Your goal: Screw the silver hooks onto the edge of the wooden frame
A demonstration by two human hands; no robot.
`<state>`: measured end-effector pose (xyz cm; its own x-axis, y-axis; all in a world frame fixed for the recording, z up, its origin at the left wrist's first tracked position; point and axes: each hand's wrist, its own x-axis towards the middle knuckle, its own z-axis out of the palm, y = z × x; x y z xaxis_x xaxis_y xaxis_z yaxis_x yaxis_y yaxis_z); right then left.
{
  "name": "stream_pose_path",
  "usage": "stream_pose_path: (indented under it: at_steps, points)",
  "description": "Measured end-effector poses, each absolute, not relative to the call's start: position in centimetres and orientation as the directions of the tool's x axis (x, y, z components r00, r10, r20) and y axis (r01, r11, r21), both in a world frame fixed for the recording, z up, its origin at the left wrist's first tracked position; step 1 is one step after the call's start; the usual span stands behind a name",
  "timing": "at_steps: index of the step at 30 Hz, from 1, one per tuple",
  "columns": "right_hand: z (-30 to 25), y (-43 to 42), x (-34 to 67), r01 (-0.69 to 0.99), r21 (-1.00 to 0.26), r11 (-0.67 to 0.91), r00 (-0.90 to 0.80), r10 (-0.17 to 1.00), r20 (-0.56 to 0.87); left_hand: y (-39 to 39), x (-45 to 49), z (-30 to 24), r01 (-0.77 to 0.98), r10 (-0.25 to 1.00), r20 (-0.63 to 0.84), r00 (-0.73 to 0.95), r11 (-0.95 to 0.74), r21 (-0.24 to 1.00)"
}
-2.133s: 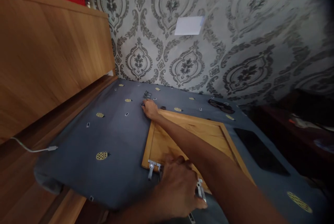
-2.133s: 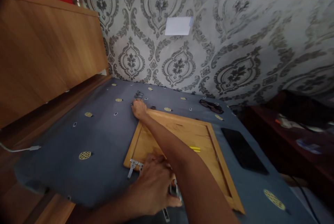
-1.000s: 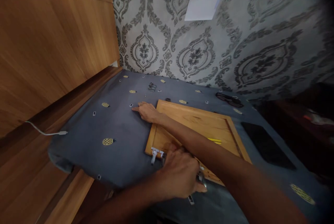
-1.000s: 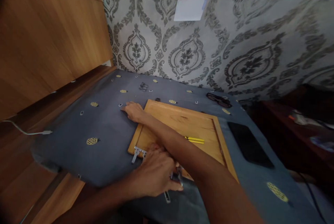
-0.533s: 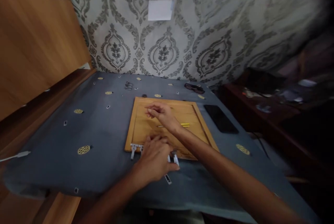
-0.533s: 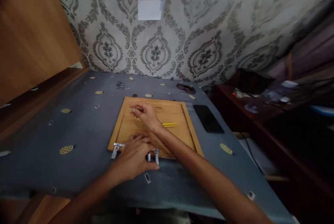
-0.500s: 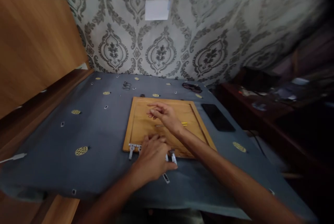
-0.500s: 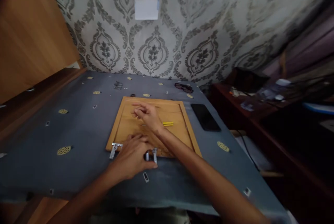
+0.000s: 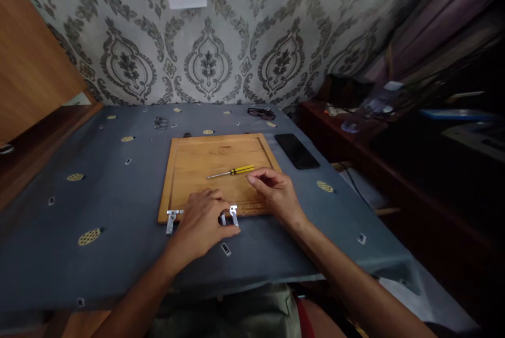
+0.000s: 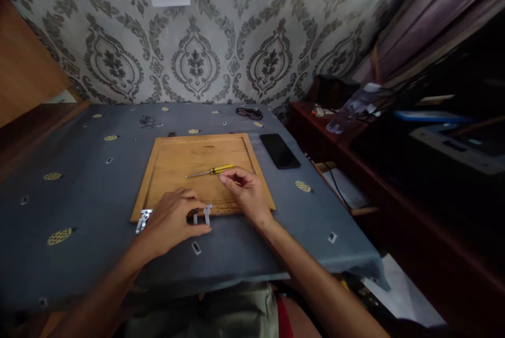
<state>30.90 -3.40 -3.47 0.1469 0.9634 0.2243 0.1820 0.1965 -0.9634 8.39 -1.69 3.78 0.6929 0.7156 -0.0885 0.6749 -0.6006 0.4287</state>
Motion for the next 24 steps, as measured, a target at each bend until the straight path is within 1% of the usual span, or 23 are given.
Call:
stream_pose_path:
  at_steps: [4,8,13,17,24]
  points:
    - [-3.7,-3.7,30.6,0.183,-0.965,0.190,0.120,0.969,0.214,-1.7,8.3,3.8,0.673,0.709,-0.087,0.700,-0.613,0.415]
    - [-3.7,-3.9,29.7,0.186,-0.967,0.177,0.054,0.980,0.190,-1.6,8.3,3.7,0.672,0.707,-0.086,0.702,-0.616,0.412]
    - [-3.2,-4.1,28.7,0.175,-0.964,0.202,-0.007,0.979,0.204,-1.7,8.3,3.6,0.673,0.709,-0.086,0.700,-0.614,0.412]
    - [-2.6,-4.6,28.6,0.140,-0.969,0.204,-0.007,0.979,0.205,-1.7,8.2,3.5,0.667,0.708,-0.073,0.702,-0.618,0.415]
    - [-1.5,-5.5,29.0,0.108,-0.976,0.189,-0.003,0.982,0.189,-1.8,8.0,2.9,0.640,0.708,0.006,0.706,-0.641,0.423]
